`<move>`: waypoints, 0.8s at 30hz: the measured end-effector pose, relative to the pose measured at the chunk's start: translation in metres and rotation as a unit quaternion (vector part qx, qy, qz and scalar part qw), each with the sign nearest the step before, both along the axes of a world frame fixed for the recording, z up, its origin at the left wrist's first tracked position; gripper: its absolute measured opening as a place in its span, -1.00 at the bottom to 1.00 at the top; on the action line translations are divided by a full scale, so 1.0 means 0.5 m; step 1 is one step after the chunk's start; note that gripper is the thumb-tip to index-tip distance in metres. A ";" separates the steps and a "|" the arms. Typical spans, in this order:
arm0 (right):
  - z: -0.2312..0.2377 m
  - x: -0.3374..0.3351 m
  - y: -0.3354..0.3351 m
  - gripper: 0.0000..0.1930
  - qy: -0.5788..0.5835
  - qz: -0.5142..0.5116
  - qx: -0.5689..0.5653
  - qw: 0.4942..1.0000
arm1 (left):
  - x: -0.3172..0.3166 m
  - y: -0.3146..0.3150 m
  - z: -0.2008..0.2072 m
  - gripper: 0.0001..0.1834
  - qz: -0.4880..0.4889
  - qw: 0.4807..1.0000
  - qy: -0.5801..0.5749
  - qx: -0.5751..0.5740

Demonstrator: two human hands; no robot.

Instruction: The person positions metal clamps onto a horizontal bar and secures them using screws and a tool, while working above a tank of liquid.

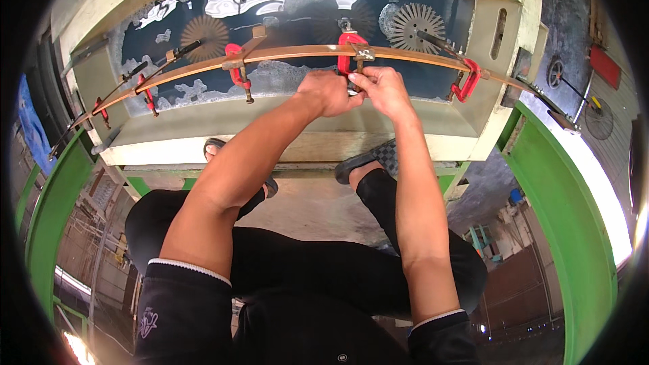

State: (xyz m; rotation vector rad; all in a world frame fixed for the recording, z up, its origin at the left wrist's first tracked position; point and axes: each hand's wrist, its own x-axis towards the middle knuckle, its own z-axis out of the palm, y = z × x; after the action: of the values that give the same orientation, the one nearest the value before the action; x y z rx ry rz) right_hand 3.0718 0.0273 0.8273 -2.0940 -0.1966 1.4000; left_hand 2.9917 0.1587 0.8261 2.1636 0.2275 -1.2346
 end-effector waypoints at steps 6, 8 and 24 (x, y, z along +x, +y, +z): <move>0.000 0.023 -0.006 -0.67 -0.010 0.054 0.000 0.999 | 0.035 -0.045 0.044 -0.28 0.020 0.990 0.102 0.096; -0.013 0.023 -0.012 -0.67 -0.009 0.057 0.013 0.998 | 0.046 -0.059 0.061 -0.30 0.022 0.985 0.115 0.125; -0.014 0.023 -0.017 -0.75 -0.044 0.084 0.057 0.994 | 0.079 -0.135 0.084 -0.58 0.044 0.938 0.182 0.292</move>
State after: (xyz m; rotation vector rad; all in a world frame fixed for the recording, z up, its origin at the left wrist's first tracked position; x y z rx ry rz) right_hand 3.0834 0.0187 0.8205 -2.0851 -0.4871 1.3586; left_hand 3.0312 0.0910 0.8679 2.3386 0.9408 -1.6635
